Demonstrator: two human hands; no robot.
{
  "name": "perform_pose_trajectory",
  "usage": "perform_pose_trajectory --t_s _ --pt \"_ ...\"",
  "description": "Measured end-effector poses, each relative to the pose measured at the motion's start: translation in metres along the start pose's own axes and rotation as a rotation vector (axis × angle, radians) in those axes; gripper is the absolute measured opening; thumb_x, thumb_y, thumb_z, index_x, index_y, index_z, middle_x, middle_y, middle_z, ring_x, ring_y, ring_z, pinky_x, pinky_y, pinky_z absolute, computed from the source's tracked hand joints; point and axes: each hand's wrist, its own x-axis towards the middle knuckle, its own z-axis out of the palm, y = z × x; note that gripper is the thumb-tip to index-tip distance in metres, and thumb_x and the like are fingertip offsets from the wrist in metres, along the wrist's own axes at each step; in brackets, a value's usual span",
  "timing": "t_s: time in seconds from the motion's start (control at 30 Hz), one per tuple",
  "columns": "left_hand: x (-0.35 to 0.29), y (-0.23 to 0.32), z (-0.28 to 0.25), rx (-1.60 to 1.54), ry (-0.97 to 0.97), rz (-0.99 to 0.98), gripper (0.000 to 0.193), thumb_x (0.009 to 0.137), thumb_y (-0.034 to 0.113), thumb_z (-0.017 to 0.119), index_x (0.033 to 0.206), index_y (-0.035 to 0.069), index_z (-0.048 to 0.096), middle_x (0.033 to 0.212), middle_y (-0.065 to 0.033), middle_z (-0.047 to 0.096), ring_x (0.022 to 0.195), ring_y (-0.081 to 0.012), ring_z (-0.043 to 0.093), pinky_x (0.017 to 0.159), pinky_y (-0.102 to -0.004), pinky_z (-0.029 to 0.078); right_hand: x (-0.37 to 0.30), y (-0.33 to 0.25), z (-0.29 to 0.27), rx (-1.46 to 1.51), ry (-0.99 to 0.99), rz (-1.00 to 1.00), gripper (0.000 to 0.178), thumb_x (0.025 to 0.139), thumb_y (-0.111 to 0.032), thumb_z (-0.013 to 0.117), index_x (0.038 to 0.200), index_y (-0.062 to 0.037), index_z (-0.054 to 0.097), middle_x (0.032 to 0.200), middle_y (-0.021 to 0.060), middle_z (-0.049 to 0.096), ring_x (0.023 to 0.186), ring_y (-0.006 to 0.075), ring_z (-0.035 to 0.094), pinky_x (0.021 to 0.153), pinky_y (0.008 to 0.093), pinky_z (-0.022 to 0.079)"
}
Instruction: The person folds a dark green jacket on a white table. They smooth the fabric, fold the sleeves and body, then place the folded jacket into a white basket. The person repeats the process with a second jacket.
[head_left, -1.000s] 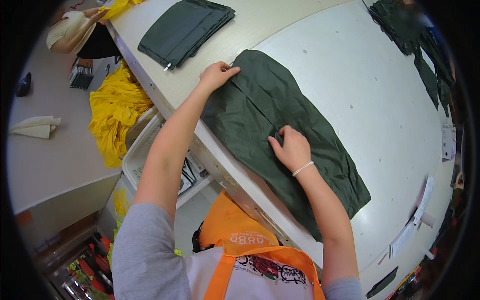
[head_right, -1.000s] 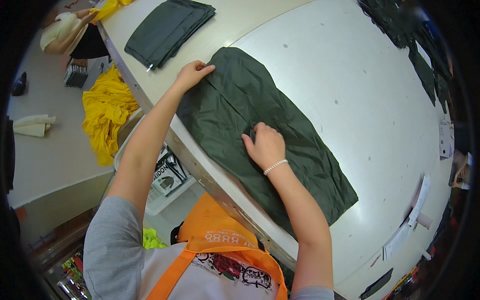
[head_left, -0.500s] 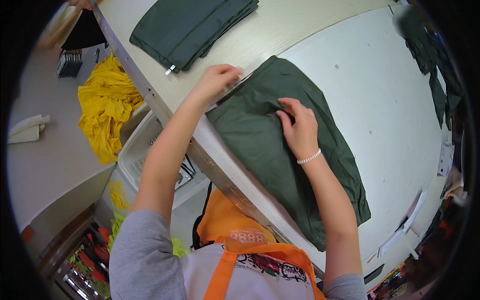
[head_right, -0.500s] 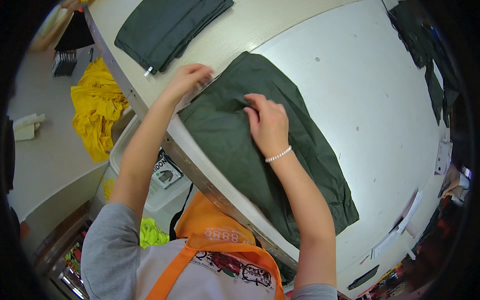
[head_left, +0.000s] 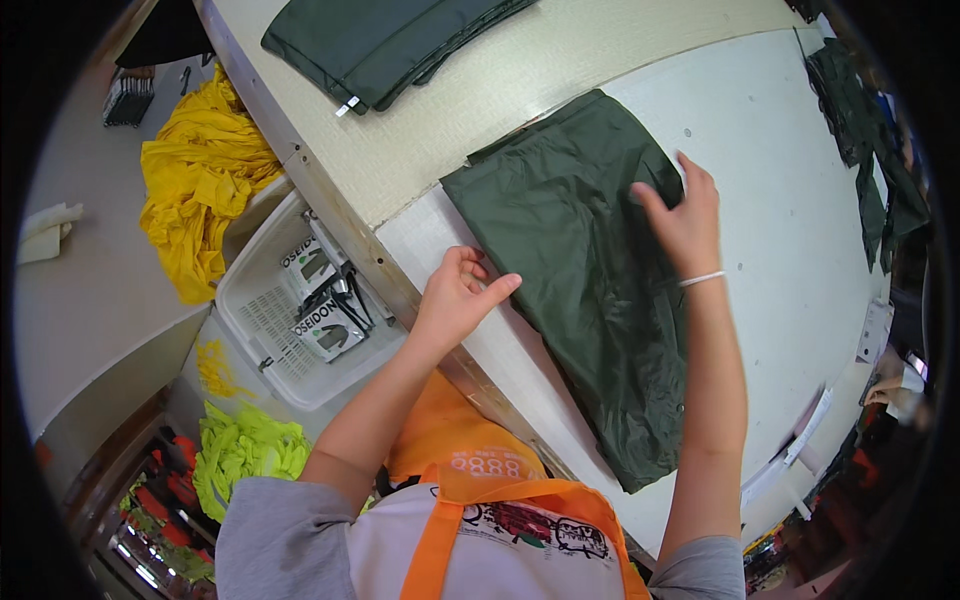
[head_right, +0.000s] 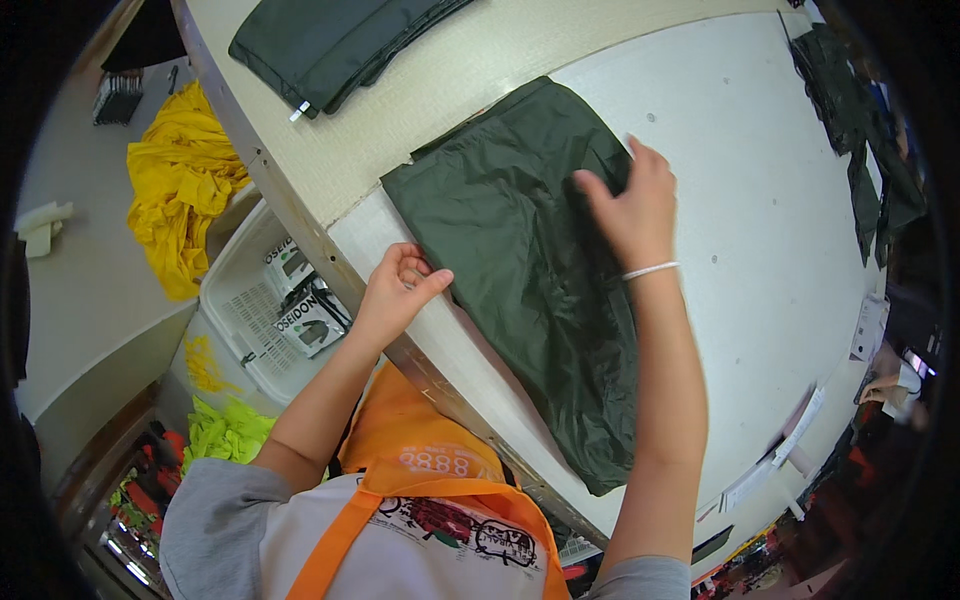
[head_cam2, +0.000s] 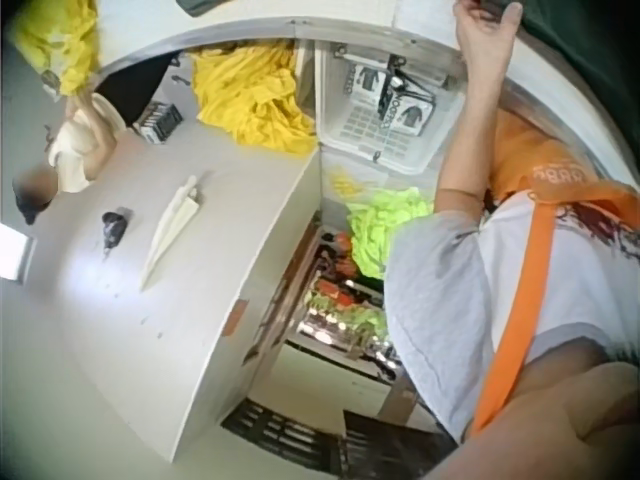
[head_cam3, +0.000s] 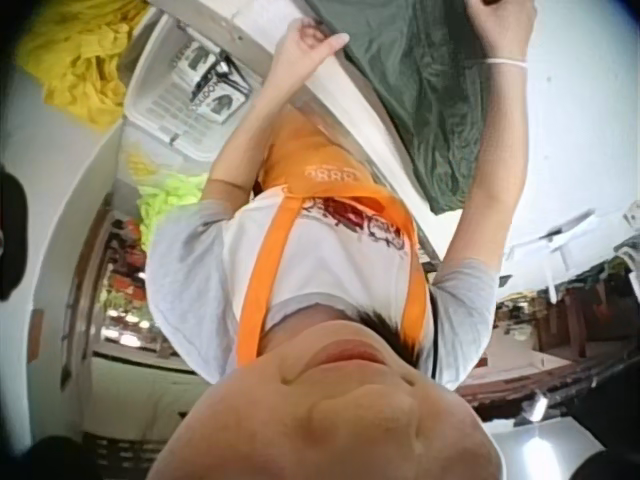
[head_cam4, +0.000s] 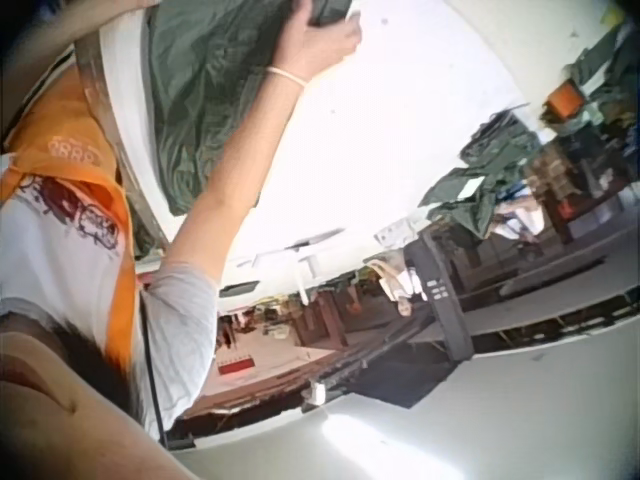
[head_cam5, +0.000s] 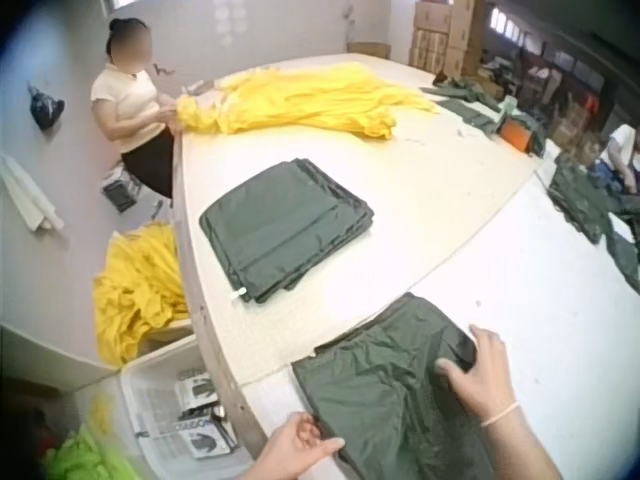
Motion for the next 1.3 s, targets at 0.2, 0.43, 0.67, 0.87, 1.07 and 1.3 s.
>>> perform_pose_trajectory --t_s 0.2,0.43,0.67,0.87,1.07,1.3 --pt "0.007 0.0 0.019 -0.72 -0.067 -0.241 0.063 0.081 0.021 0.073 0.127 -0.007 0.041 0.116 -0.0091 0.059 0.097 -0.0146 0.056 0.086 -0.0267 0.044 0.008 0.063 -0.021 0.663 -0.803 0.535 0.06 0.082 -0.041 0.071 0.121 0.0013 0.055 0.102 0.0085 0.064 0.091 0.0131 0.059 0.079 0.0274 0.048" --pt "0.018 0.016 0.027 -0.504 0.118 0.028 0.056 0.083 0.021 0.073 0.126 -0.002 0.046 0.11 -0.0086 0.061 0.101 -0.0163 0.057 0.088 -0.0292 0.044 0.038 0.033 -0.035 0.618 -0.83 0.549 0.056 0.081 -0.04 0.071 0.112 0.0053 0.059 0.103 0.0104 0.065 0.092 0.0152 0.061 0.083 0.0274 0.047" --pt "0.042 0.033 0.013 -0.438 0.065 -0.057 0.037 0.089 0.019 0.064 0.118 -0.002 0.055 0.11 -0.0092 0.064 0.098 -0.0161 0.059 0.086 -0.028 0.046 0.046 0.027 -0.022 0.799 -0.881 0.562 0.055 0.074 -0.028 0.079 0.113 0.0059 0.059 0.102 0.015 0.067 0.089 0.0211 0.065 0.082 0.0329 0.052" --pt "0.028 0.035 0.016 -1.113 -0.233 -0.036 0.047 0.095 0.023 0.054 0.134 -0.001 0.041 0.13 -0.0107 0.052 0.119 -0.022 0.05 0.101 -0.0351 0.038 0.04 0.033 -0.024 0.966 -0.796 0.632 0.048 0.076 -0.024 0.077 0.111 0.0042 0.06 0.098 0.0134 0.067 0.086 0.0199 0.066 0.08 0.0325 0.053" --pt "0.016 0.025 0.044 -0.735 -0.1 0.38 0.078 0.09 0.022 0.05 0.148 -0.001 0.004 0.155 -0.0132 0.014 0.141 -0.0297 0.019 0.114 -0.0404 0.016 0.039 0.052 0.007 0.862 -0.72 0.749 0.046 0.077 -0.024 0.076 0.11 0.0046 0.06 0.096 0.0141 0.068 0.082 0.0207 0.067 0.076 0.034 0.054" --pt "0.007 -0.004 0.067 -0.167 0.108 0.58 0.065 0.091 0.009 0.051 0.147 0.0 0.02 0.15 -0.0195 0.028 0.138 -0.0223 0.027 0.112 -0.0317 0.018 0.041 0.055 0.001 0.771 -0.706 0.658 0.06 0.078 -0.03 0.075 0.121 0.0054 0.052 0.103 0.0165 0.065 0.09 0.02 0.064 0.083 0.0324 0.05"
